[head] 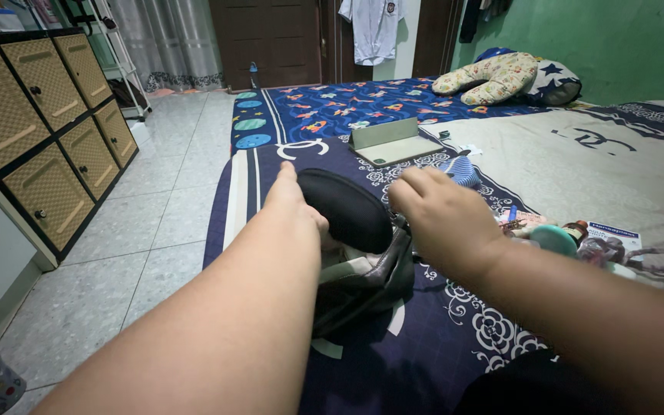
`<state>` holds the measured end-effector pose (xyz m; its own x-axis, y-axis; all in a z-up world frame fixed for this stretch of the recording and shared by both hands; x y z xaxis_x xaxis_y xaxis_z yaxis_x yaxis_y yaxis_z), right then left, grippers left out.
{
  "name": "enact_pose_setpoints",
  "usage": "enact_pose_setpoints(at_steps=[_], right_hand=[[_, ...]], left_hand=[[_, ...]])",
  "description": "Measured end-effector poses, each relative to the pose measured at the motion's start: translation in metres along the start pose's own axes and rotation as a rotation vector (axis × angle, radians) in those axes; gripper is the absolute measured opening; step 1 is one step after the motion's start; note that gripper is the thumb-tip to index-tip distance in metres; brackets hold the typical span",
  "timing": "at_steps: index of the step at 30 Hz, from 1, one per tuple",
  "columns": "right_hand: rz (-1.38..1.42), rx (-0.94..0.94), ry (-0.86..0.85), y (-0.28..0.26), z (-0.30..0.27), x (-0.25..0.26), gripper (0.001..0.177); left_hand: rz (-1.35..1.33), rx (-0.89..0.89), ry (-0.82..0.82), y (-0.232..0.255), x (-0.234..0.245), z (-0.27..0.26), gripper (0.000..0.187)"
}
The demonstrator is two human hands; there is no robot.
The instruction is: The person opens a brown handbag on a bed and removes several items, including a striped pouch, a small pink case, a black pouch, and other small objects. The person places the items on the bed and then closes the bag.
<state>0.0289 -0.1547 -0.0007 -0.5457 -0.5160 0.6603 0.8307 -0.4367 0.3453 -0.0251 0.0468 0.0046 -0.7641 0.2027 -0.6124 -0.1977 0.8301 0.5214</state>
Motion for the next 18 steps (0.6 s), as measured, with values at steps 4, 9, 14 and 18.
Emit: enact_pose_setpoints(at_steps=[4, 9, 14, 18], right_hand=[[0.056, -0.010, -0.002, -0.002, -0.023, -0.017, 0.023], [0.238, -0.167, -0.231, 0.002, -0.028, -0.029, 0.022], [1.481, -0.902, -0.291, 0.020, -0.002, -0.024, 0.033], [1.487, -0.869, -0.450, 0.012, 0.011, -0.012, 0.047]], left_hand=[[-0.065, 0.007, -0.002, 0.000, 0.003, -0.001, 0.098], [-0.112, 0.050, -0.061, -0.005, 0.006, 0.003, 0.091], [-0.063, 0.151, -0.388, -0.010, 0.002, 0.014, 0.086], [-0.013, 0.191, -0.541, -0.028, -0.004, 0.022, 0.076]])
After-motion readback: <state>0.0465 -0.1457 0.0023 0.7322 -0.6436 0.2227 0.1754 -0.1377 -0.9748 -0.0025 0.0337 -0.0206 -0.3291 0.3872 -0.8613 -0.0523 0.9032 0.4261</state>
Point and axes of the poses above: each hand's wrist, its own z-axis towards the middle knuckle, its own x-axis out of the back of the hand, y = z × x, the point moved 1 cm from there along z, towards the middle knuckle, and after that the axes turned 4 degrees about -z, right-handed, at the moved point
